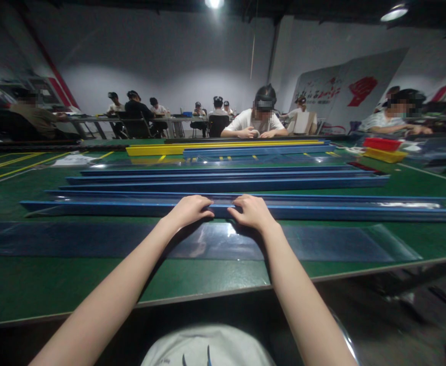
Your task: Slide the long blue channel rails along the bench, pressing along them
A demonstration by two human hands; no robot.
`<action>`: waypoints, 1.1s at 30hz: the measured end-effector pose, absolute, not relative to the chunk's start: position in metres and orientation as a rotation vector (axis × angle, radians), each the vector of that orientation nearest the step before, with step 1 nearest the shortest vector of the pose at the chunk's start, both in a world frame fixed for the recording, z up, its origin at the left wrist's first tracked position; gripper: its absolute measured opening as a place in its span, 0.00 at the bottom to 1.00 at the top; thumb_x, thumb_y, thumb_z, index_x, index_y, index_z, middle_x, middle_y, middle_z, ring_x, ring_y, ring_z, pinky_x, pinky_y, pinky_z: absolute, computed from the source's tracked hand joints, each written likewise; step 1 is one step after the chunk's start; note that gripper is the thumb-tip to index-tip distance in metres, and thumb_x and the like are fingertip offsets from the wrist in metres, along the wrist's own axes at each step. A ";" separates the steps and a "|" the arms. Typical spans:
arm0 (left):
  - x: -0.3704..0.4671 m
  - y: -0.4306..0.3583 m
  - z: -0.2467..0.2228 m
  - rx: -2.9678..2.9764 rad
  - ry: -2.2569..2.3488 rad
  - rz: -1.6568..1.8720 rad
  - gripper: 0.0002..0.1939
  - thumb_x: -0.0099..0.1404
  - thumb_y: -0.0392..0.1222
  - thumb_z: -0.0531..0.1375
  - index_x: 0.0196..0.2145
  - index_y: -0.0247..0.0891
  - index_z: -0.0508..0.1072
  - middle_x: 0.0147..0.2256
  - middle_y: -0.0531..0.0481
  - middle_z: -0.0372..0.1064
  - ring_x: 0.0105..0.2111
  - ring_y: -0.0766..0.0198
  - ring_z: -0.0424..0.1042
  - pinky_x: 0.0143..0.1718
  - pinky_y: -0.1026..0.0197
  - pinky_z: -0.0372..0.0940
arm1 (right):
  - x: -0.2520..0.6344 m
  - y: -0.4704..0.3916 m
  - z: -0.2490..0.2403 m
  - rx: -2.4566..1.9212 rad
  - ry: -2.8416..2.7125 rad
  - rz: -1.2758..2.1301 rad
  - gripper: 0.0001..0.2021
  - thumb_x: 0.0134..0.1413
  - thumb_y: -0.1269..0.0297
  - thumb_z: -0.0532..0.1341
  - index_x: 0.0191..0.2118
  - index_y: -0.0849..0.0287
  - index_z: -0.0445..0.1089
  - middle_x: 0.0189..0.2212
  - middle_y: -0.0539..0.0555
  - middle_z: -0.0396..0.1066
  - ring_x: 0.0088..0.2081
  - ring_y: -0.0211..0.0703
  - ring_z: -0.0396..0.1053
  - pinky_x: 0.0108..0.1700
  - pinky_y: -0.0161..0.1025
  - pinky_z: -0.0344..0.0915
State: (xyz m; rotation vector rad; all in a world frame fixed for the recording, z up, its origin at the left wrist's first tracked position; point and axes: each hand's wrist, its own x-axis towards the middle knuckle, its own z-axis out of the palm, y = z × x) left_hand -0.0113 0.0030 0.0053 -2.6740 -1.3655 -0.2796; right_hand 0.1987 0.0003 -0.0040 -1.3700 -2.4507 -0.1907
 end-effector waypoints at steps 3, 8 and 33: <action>-0.011 0.003 0.006 -2.664 -1.373 -0.270 0.13 0.59 0.48 0.57 0.37 0.40 0.72 0.38 0.47 0.72 0.40 0.58 0.70 0.36 0.63 0.61 | 0.199 0.001 -0.004 -1.360 -2.452 -0.189 0.19 0.54 0.53 0.50 0.39 0.59 0.73 0.40 0.55 0.72 0.44 0.43 0.67 0.43 0.35 0.59; -0.010 0.001 0.007 -2.629 -1.399 -0.218 0.13 0.59 0.50 0.56 0.37 0.40 0.72 0.35 0.46 0.72 0.37 0.56 0.70 0.33 0.62 0.61 | 0.199 0.001 -0.004 -1.363 -2.454 -0.180 0.19 0.54 0.53 0.50 0.40 0.58 0.72 0.40 0.54 0.72 0.44 0.44 0.67 0.43 0.35 0.60; -0.010 0.000 0.007 -2.601 -1.406 -0.173 0.14 0.60 0.51 0.54 0.35 0.39 0.71 0.33 0.47 0.71 0.35 0.59 0.70 0.31 0.64 0.60 | 0.198 0.000 -0.003 -1.383 -2.456 -0.159 0.20 0.56 0.53 0.48 0.43 0.58 0.71 0.41 0.54 0.72 0.45 0.43 0.66 0.43 0.35 0.60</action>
